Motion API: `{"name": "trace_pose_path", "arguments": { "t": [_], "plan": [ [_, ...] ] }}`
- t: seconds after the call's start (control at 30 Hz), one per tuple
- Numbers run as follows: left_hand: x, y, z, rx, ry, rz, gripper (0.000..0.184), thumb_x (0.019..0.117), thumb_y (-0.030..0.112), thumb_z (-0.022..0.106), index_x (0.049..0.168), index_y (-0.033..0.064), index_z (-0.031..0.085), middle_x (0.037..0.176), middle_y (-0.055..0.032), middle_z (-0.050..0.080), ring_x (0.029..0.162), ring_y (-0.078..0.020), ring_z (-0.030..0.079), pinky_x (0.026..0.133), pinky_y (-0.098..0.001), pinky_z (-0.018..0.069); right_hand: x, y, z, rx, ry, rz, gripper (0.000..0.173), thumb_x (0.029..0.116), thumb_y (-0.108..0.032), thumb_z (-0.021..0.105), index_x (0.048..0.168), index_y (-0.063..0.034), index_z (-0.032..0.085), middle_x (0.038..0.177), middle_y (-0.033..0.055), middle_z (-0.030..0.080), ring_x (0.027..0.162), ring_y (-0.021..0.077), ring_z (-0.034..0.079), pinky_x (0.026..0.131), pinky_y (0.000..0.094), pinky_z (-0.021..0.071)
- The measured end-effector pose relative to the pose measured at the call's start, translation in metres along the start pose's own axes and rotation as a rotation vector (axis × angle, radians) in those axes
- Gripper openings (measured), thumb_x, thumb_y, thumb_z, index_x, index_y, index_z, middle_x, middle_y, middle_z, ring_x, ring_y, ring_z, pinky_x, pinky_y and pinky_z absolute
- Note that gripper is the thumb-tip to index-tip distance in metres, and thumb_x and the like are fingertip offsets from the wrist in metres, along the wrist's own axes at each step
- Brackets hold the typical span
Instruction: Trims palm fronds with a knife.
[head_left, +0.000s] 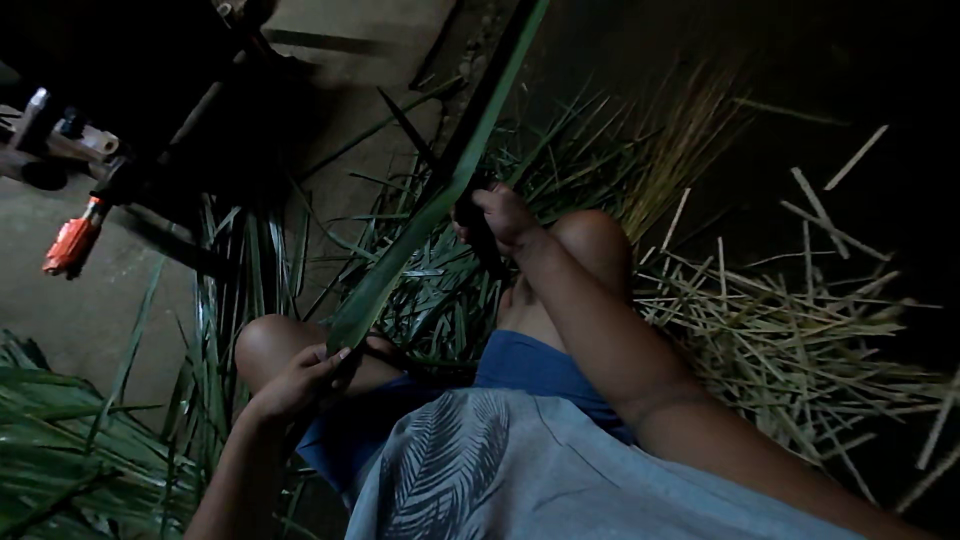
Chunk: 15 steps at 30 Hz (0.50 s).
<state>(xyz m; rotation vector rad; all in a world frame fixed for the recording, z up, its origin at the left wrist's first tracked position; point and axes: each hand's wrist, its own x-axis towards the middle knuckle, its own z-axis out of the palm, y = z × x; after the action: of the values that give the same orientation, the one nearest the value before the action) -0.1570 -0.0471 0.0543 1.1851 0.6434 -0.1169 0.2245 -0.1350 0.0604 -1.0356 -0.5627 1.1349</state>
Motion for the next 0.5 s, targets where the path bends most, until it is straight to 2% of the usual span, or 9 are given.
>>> {"name": "trace_pose_path", "arguments": {
  "t": [0.17, 0.27, 0.5],
  "plan": [
    [-0.016, -0.01, 0.001, 0.016, -0.01, -0.027, 0.027, 0.1084, 0.03, 0.047, 0.1, 0.0143, 0.066, 0.071, 0.0041, 0.053, 0.051, -0.0021, 0.047, 0.044, -0.0166, 0.0417, 0.004, -0.001, -0.003, 0.081, 0.014, 0.0, 0.027, 0.1084, -0.014, 0.035, 0.1, -0.0052, 0.059, 0.071, 0.0064, 0.063, 0.052, 0.014, 0.059, 0.048, 0.0295, 0.0552],
    [-0.031, -0.017, 0.002, -0.003, -0.015, -0.08, 0.025, 0.1083, 0.032, 0.047, 0.103, 0.0152, 0.065, 0.072, 0.0034, 0.053, 0.05, -0.0018, 0.046, 0.043, -0.016, 0.0413, 0.005, -0.002, -0.004, 0.102, 0.016, -0.003, 0.024, 0.1094, -0.014, 0.035, 0.107, -0.0051, 0.058, 0.076, 0.0081, 0.065, 0.053, 0.0148, 0.06, 0.049, 0.0297, 0.0558],
    [-0.062, -0.03, -0.008, 0.048, 0.063, -0.21, 0.027, 0.1079, 0.033, 0.044, 0.106, 0.0167, 0.066, 0.075, 0.0025, 0.056, 0.056, -0.0041, 0.051, 0.049, -0.018, 0.0452, 0.01, -0.003, -0.002, 0.089, 0.035, 0.003, 0.023, 0.1091, -0.016, 0.038, 0.112, -0.0071, 0.058, 0.076, 0.0077, 0.064, 0.054, 0.0151, 0.059, 0.049, 0.0302, 0.0545]
  ]
}}
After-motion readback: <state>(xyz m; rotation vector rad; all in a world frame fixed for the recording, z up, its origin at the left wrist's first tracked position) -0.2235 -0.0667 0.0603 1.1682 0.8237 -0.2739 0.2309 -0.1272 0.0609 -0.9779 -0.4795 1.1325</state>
